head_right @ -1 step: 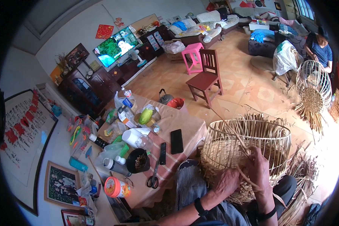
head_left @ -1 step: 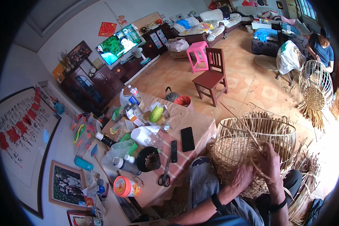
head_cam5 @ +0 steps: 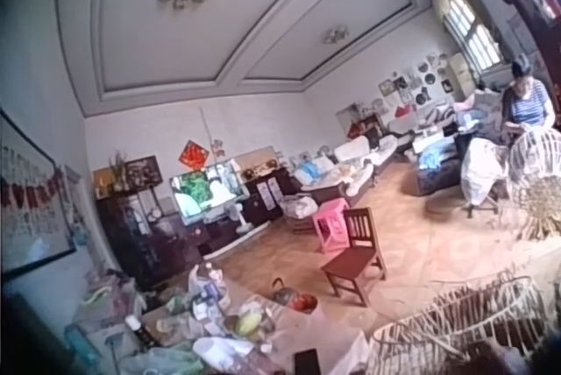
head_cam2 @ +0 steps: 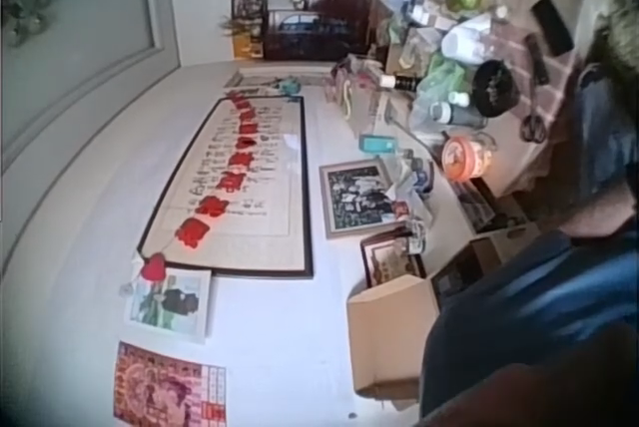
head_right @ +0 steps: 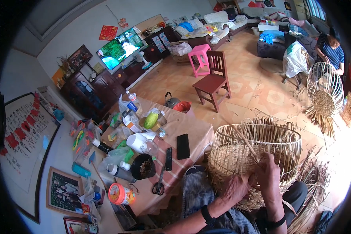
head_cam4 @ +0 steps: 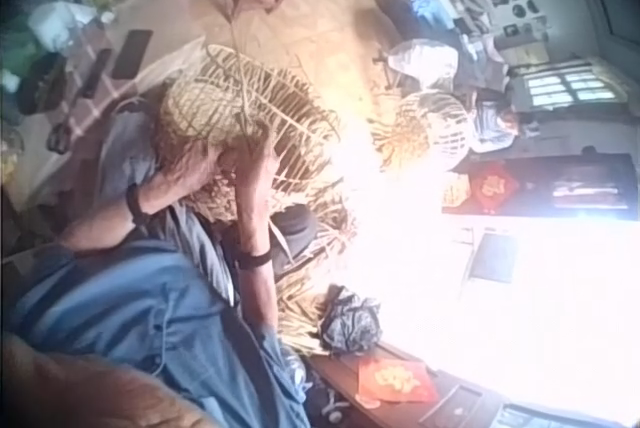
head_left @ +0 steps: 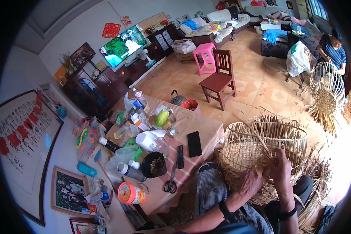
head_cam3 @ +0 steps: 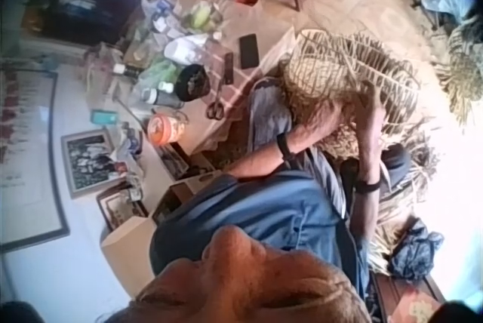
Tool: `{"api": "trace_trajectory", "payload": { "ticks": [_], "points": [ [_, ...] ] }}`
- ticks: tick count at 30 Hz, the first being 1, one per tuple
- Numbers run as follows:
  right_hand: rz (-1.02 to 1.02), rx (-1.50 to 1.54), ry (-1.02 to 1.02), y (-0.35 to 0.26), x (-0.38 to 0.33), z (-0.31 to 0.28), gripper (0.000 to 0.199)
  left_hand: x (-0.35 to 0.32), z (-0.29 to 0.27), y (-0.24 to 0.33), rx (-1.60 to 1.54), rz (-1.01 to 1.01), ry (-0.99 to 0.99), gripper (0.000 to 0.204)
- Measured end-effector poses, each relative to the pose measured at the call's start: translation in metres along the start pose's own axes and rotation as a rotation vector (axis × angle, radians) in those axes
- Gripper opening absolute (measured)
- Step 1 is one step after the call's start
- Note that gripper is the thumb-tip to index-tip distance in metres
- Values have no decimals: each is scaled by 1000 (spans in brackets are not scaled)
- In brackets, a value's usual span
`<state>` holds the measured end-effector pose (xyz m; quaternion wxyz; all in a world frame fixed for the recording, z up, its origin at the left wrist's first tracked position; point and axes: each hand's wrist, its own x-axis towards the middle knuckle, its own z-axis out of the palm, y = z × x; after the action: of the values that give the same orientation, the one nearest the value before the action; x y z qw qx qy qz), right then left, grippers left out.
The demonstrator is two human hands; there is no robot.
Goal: The recorder is weaving a large bamboo basket using thin bamboo strips.
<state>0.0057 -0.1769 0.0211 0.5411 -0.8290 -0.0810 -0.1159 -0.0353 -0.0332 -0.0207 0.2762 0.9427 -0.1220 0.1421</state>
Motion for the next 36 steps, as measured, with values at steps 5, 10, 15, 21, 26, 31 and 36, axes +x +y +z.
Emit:
{"api": "trace_trajectory", "payload": {
  "ticks": [5, 10, 15, 21, 26, 31, 36],
  "points": [
    [109, 449, 140, 68, -24, -7, 22, 8, -2, 18, 20, -89, 42, 20],
    [407, 1098, 174, 55, -32, -1, 16, 6, -3, 11, -41, 10, 133, 19],
    [447, 1082, 0, 57, -64, -19, 26, 9, -10, 8, -152, -160, -32, 18],
    [535, 1088, -57, 56, -115, -33, 36, -2, -14, -3, -200, -8, -36, 22],
    [521, 768, -152, 24, -68, -41, 33, -5, -18, -8, -367, -172, -134, 26],
    [72, 28, -270, 62, -46, -21, 21, -9, -9, -8, -454, -168, 15, 26],
    [395, 705, -36, 51, -41, -59, 34, -8, -11, -2, -454, -161, 17, 22]
  ]
}}
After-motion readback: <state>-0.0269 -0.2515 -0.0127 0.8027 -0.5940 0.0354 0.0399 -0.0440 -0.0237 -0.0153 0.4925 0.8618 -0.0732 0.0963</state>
